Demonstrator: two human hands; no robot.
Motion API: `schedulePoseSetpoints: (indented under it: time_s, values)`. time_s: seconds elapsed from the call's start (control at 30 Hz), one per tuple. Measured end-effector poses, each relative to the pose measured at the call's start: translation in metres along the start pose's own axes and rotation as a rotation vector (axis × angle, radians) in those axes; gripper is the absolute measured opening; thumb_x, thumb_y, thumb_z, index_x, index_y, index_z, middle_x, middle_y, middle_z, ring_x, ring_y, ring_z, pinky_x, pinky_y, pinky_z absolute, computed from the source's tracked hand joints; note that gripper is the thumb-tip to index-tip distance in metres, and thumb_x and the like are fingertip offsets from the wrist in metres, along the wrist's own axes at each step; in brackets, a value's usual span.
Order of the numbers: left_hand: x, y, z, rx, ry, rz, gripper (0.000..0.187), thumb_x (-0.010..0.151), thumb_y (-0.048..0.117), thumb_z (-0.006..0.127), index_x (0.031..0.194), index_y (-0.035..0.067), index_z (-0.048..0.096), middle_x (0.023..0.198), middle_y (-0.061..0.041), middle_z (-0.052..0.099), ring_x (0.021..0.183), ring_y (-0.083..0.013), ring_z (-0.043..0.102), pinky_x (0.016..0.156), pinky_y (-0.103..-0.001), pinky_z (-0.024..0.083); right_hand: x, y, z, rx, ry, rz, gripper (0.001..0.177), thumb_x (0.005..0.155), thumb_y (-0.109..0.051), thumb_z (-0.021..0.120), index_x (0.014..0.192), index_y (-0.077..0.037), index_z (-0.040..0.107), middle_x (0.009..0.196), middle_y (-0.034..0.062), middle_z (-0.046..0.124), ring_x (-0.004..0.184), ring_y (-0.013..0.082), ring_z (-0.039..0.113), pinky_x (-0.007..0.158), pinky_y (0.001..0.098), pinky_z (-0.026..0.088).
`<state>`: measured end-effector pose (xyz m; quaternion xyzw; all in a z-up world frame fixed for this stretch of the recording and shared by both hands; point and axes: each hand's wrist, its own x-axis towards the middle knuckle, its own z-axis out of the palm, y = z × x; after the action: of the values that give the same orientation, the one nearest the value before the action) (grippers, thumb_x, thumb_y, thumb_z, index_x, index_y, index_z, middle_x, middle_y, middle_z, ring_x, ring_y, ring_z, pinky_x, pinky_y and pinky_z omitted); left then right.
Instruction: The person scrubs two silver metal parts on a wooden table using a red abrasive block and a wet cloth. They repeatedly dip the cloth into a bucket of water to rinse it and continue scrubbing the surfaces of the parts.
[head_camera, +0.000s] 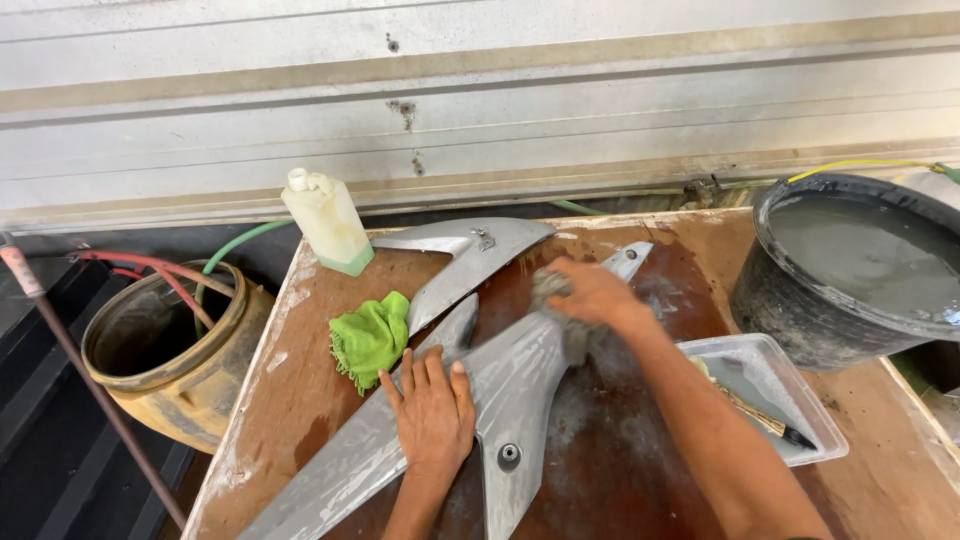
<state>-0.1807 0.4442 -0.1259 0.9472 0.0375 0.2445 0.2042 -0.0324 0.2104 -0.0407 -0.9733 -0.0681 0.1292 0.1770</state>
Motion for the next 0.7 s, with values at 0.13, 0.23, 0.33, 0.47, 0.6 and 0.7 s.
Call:
schedulePoseSetpoints:
  time_s: [0.13,0.23,0.33,0.47,0.6,0.7]
  values:
    - [0.001,0.002,-0.001,-0.016,-0.022,-0.014,0.047,0.103,0.036,0.039,0.13,0.002,0.056,0.135,-0.015,0.061,0.144,-0.0414,0.04,0.122,-0.068,0.012,0.039,0.067,0.002,-0.078,0.26,0.164,0.047,0.099,-0.04,0.061,0.144,-0.032,0.05,0.102,-0.0019,0.074,0.076,0.0161,0.068,0.069,0.0321,0.058]
    - [0.002,0.002,0.0,-0.013,-0.004,0.006,0.046,0.103,0.036,0.038,0.129,0.002,0.056,0.133,-0.016,0.062,0.143,-0.0425,0.041,0.121,-0.071,0.013,0.044,0.076,0.017,-0.037,0.532,0.223,0.059,0.096,-0.037,0.067,0.149,-0.023,0.048,0.133,0.0125,0.059,0.093,0.0309,0.068,0.081,0.0475,0.061]
    - [0.0,0.001,-0.001,-0.047,-0.007,-0.019,0.044,0.104,0.034,0.035,0.129,0.003,0.055,0.136,-0.015,0.059,0.146,-0.0415,0.038,0.121,-0.069,0.013,0.012,0.039,0.033,0.213,0.569,0.247,0.049,0.096,-0.021,0.067,0.142,-0.014,0.052,0.124,0.0152,0.061,0.093,0.0335,0.068,0.083,0.0522,0.062]
    - [-0.001,0.004,-0.005,-0.11,0.055,-0.005,0.041,0.105,0.029,0.035,0.132,0.005,0.054,0.137,-0.012,0.058,0.146,-0.0394,0.039,0.121,-0.067,0.015,-0.031,0.004,0.072,0.238,0.492,-0.022,0.035,0.096,-0.018,0.058,0.131,-0.017,0.054,0.114,0.0081,0.063,0.057,0.016,0.058,0.043,0.0263,0.057]
    - [-0.001,0.006,-0.01,-0.169,0.036,-0.027,0.042,0.106,0.03,0.031,0.132,0.006,0.054,0.137,-0.011,0.059,0.147,-0.0382,0.038,0.122,-0.066,0.013,-0.08,-0.023,0.125,0.37,0.351,-0.269,0.04,0.09,-0.014,0.064,0.128,-0.016,0.054,0.114,0.0096,0.061,0.064,0.0173,0.068,0.041,0.0248,0.062]
    - [0.0,0.008,-0.015,-0.249,0.025,-0.046,0.041,0.106,0.028,0.029,0.128,0.008,0.057,0.136,-0.009,0.06,0.146,-0.0332,0.04,0.124,-0.064,0.012,-0.126,-0.048,0.121,0.481,0.238,-0.528,0.036,0.087,-0.003,0.068,0.121,-0.002,0.054,0.105,0.0107,0.062,0.059,0.0185,0.071,0.037,0.0221,0.062]
